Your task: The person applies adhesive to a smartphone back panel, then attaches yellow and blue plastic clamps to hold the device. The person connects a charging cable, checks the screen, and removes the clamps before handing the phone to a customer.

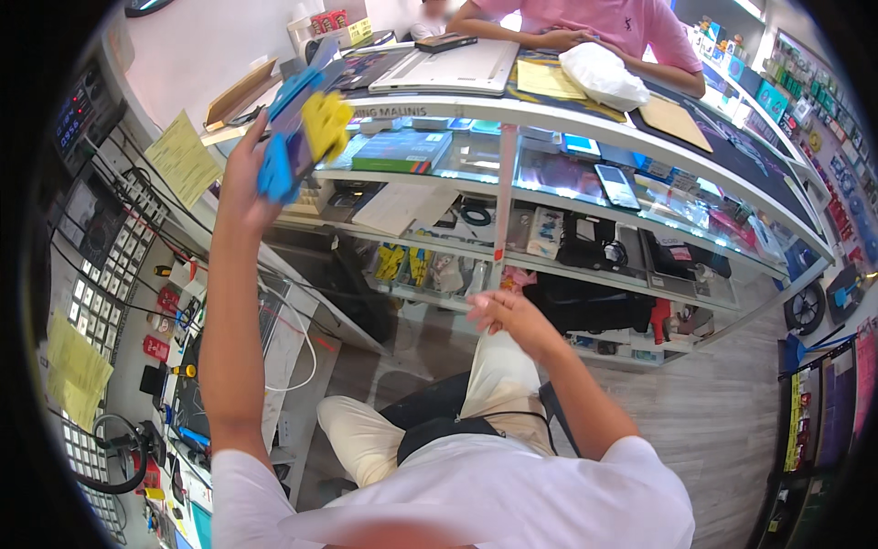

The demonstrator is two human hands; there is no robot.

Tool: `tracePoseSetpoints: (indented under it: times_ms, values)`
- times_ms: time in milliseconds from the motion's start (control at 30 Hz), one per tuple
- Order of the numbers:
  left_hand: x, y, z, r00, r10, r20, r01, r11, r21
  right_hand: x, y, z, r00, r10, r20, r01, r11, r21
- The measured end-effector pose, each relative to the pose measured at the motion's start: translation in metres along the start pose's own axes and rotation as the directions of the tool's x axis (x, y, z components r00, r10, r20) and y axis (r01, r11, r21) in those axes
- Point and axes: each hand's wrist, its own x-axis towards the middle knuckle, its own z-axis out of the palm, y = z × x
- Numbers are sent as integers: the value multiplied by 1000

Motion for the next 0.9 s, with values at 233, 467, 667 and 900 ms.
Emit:
tracePoseSetpoints:
  times_ms: [233, 467, 667, 900]
  values:
    - [194, -19, 50, 998, 39, -41, -34, 992, 121, -35, 41, -17, 997, 22, -76, -8, 984, 180]
    - [270, -31, 74, 993, -109, 32, 92, 934, 347, -88, 54, -45, 959, 51, -280, 18, 971, 238]
    - [309, -41, 92, 971, -239, -14, 189, 729, 658, -134, 65, -60, 887, 98, -451, 44, 955, 294]
    - [332, -50, 113, 946, -320, -49, 199, 455, 868, -167, 66, -55, 807, 159, -568, 53, 940, 338]
